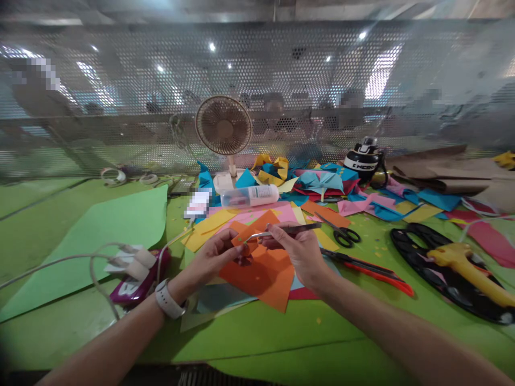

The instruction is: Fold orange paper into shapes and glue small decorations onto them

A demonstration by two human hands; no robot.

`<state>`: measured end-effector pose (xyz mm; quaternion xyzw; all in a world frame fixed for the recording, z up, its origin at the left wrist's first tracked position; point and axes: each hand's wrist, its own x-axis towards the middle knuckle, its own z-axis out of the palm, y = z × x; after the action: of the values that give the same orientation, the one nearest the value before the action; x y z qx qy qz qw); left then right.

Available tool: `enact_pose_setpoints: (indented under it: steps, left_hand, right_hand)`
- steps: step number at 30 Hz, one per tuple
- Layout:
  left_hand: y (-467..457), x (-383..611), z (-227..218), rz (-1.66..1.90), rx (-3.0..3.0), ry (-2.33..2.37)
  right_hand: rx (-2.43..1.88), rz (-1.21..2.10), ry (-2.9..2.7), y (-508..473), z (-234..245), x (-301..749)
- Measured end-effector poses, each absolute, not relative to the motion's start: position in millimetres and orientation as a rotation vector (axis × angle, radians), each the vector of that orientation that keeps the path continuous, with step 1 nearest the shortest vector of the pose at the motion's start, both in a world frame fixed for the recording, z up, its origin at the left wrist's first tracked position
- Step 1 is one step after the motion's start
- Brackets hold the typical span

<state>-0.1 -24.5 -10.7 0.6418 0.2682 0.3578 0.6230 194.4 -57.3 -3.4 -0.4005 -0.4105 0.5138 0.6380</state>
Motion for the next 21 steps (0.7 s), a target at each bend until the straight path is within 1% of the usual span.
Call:
enact_pose_setpoints:
  steps: [21]
  left_hand:
    - [-25.4, -0.4, -11.6, 0.800, 1.405, 0.602]
  right_hand:
    - [-0.948, 1.242, -0.953, -55.2, -1.0, 196.6]
